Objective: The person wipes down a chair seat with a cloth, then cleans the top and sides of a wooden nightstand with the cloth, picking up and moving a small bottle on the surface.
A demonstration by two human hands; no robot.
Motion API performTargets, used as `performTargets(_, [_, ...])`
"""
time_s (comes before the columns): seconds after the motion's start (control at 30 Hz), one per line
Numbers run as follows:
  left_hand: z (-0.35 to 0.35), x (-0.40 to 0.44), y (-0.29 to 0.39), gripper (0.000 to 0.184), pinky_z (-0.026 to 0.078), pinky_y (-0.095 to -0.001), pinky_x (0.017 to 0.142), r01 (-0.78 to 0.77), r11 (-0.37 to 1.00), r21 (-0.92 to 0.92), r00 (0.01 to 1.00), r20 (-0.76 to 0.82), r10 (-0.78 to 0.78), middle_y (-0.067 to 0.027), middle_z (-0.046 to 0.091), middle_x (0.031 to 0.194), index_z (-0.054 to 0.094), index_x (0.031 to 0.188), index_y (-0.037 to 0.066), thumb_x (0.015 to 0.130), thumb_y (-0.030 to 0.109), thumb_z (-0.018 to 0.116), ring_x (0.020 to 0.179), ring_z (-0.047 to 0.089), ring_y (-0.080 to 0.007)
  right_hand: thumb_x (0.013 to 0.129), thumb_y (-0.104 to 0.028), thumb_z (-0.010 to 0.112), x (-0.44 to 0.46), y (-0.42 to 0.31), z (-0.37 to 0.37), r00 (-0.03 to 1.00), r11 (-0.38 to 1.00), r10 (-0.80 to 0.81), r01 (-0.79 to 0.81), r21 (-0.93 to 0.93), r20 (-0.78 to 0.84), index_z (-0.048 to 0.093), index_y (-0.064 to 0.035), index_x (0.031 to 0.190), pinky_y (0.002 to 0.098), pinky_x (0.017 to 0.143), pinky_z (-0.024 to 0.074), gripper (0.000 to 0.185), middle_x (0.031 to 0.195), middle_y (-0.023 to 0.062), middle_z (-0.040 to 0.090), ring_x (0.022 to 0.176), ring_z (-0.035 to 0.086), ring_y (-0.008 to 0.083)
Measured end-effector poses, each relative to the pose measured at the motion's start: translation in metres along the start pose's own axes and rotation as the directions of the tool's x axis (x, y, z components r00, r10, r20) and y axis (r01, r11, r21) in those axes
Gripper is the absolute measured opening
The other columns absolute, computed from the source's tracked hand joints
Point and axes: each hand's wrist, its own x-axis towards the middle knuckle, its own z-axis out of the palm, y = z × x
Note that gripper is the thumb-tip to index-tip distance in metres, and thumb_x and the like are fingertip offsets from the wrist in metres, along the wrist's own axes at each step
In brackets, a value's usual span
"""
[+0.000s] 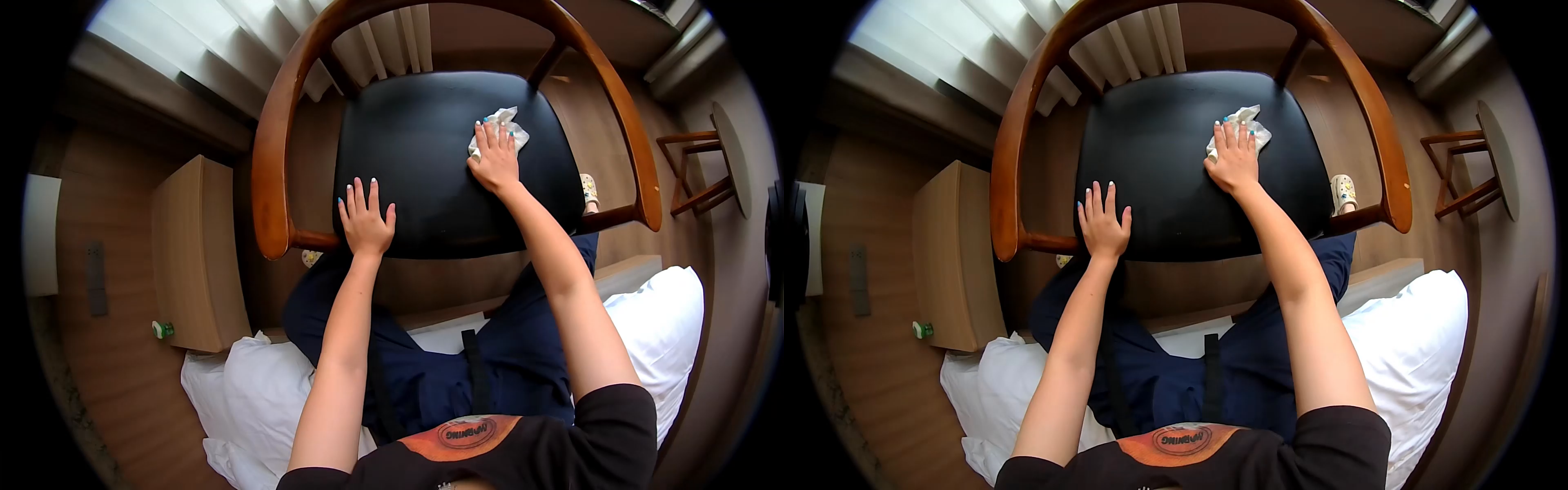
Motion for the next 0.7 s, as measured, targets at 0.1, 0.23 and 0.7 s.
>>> performTargets(0.1, [0.000,0.000,0.003,0.051,0.025,-0.0489,0.107,0.010,1.000,-0.027,1.000,-0.021,-0.011,-0.0146,0.038,0.141,0.046,0.133,0.014,0.087,0.035,0.052,0.131,0.035,-0.0316,0.081,-0.041,0.049,0.022,-0.006,0.004,0.999,1.000,0.014,-0.014,-0.017,0.035,0.029,-0.0075,0.142,0.0476,0.112,0.0136,0.072,0.148,0.0143,0.026,0.137,0.020,0.0388])
performTargets(0.23, [-0.001,-0.001,0.000,0.049,0.026,-0.0477,0.107,0.015,0.999,-0.031,0.999,-0.044,-0.016,-0.0136,0.040,0.140,0.048,0.132,0.015,0.087,0.034,0.051,0.130,0.036,-0.0307,0.082,-0.039,0.048,0.018,-0.012,0.004,0.998,0.998,-0.035,0.032,0.059,0.055,0.027,-0.0031,0.142,0.0461,0.112,0.0149,0.073,0.147,0.0159,0.027,0.136,0.021,0.0386])
performTargets(0.7, [0.006,-0.005,-0.003,0.044,0.027,-0.0464,0.107,0.005,0.998,-0.061,0.996,-0.094,-0.011,-0.0137,0.042,0.139,0.051,0.129,0.014,0.088,0.030,0.051,0.129,0.038,-0.0296,0.068,-0.039,0.067,-0.125,-0.054,-0.048,0.900,0.898,-0.434,0.428,0.106,0.038,0.034,0.0035,0.136,0.0477,0.108,0.0255,0.086,0.140,0.0190,0.037,0.129,0.035,0.0384])
